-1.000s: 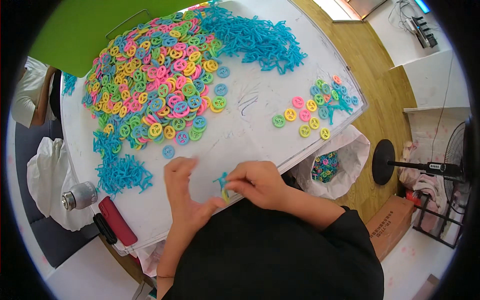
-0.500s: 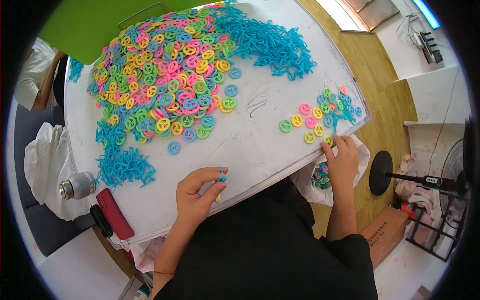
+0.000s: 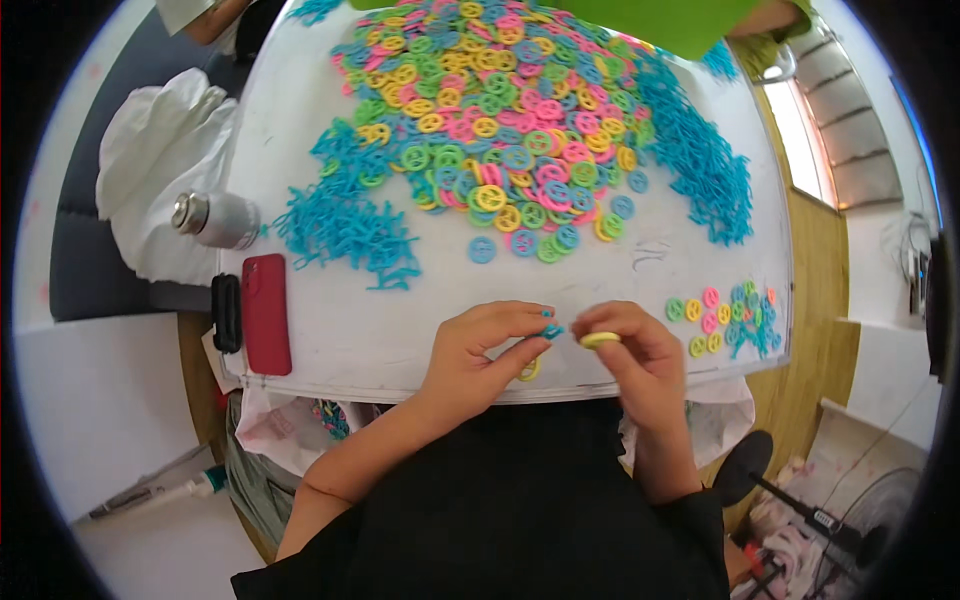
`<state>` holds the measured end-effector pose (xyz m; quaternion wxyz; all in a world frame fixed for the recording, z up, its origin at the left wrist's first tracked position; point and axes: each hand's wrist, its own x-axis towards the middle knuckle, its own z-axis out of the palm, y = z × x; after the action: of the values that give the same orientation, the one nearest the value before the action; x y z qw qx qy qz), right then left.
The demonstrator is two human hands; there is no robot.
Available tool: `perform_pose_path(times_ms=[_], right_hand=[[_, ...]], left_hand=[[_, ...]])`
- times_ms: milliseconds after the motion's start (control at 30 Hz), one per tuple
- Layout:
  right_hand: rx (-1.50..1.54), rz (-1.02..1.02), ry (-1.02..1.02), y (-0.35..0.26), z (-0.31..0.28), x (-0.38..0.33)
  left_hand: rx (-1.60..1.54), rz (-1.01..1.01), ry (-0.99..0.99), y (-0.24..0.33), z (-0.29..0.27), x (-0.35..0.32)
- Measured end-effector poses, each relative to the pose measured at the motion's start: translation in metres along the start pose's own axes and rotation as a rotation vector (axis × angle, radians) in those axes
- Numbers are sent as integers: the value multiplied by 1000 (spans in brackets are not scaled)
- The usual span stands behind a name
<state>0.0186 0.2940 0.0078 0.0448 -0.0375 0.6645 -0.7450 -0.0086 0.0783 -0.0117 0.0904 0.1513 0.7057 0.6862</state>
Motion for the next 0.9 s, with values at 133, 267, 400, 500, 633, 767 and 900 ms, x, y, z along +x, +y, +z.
perform_pose_path(times_ms=[133,267,400,500,633,767,900], right_hand=[[241,208,7,7,38,23],[324,272,39,13,55,32],[340,267,51,20,62,38],[284,246,84,23,68,40],[-5,84,63,27,63,32],[-46,81,-23,15,57,34],[-269,8,-91,11,52,31]], left_hand=[[201,125,147,5,-10,-5],[414,229,239,8,-19,-9],[577,397,298,1,-21,-10],[598,300,283,3,-23,-12],[544,286,241,2,-30,-8],[430,82,198,7,-37,-14],[519,191,162,2,-40,-11]])
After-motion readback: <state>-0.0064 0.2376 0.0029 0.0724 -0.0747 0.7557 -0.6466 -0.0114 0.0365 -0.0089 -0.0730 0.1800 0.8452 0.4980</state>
